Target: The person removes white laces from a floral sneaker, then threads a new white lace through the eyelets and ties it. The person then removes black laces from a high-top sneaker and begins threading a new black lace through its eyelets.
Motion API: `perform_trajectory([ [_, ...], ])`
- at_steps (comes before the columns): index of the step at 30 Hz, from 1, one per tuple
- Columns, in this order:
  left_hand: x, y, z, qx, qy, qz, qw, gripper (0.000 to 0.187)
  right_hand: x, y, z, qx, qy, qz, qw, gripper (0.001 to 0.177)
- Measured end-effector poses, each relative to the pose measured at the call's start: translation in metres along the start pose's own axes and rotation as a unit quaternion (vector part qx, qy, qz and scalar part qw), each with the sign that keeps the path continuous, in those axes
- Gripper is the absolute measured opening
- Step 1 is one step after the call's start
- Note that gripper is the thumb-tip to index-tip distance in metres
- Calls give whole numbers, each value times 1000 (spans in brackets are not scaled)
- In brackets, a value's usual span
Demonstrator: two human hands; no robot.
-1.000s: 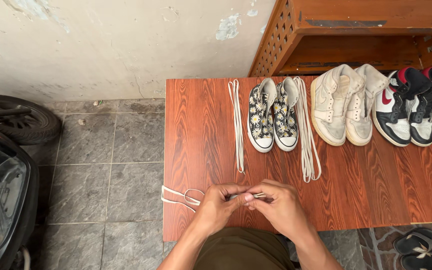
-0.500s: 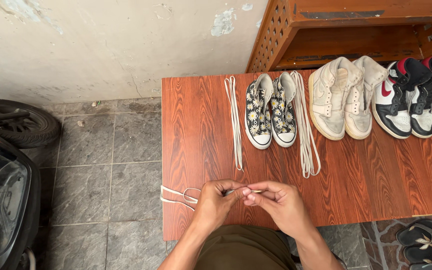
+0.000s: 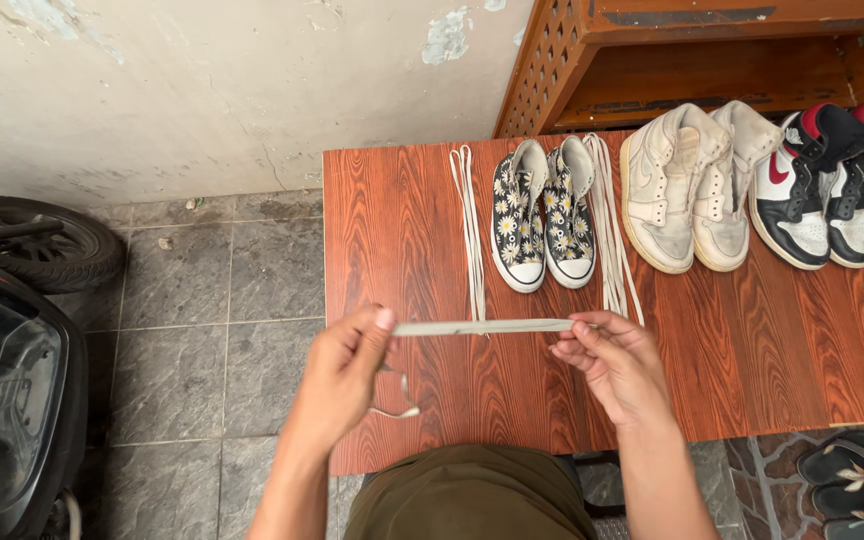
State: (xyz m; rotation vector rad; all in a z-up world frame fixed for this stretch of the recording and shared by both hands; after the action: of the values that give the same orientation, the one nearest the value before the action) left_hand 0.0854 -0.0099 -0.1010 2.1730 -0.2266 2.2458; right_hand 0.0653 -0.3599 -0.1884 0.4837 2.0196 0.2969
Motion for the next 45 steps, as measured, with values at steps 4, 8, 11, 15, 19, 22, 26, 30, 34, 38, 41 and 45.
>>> perform_trajectory([
  [4, 48, -8, 9, -33, 75, -27, 996, 35, 36, -16, 25, -44, 56, 132, 989, 13],
  [8, 92, -8, 17, -50, 175, -104, 978, 35, 69, -24, 43, -60, 106, 221, 968, 13],
  [11, 111, -6, 19, -50, 185, -131, 973, 35, 87, -15, 45, -99, 142, 268, 948, 13],
  [15, 136, 0, 20, -54, 242, -101, 963, 37, 101, 0, 46, -114, 170, 282, 937, 12],
  [19, 151, 7, 25, -61, 239, -175, 953, 37, 106, 15, 49, -122, 181, 262, 940, 11],
  [22, 160, 13, 26, -73, 244, -184, 949, 39, 113, 24, 53, -129, 194, 260, 937, 10],
  [26, 166, 25, 27, -101, 234, -226, 940, 39, 128, 32, 54, -129, 216, 246, 936, 13],
  [30, 170, 33, 26, -125, 230, -235, 936, 39, 142, 38, 52, -146, 238, 223, 934, 9],
  [34, 174, 35, 22, -126, 230, -249, 932, 41, 155, 37, 48, -131, 260, 184, 939, 9],
  [38, 175, 39, 20, -117, 220, -281, 927, 40, 159, 49, 41, -150, 286, 164, 932, 10],
  [41, 169, 48, 19, -105, 183, -323, 923, 38, 151, 63, 35, -196, 264, 176, 928, 9],
  [45, 158, 57, 21, -91, 146, -364, 915, 34, 141, 64, 29, -152, 226, 10, 962, 25],
])
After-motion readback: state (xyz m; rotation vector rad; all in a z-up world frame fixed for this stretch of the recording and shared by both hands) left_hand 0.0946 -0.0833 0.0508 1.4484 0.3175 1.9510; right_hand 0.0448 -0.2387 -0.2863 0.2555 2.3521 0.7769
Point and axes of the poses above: each hand's wrist, its own z-axis towards the middle knuckle, its own y-axis out of the palm, x = y × z, the point moved 7 cm from there along z, towards the middle knuckle, and after that the axes turned 11 degrees about y, right-handed, at the moved point
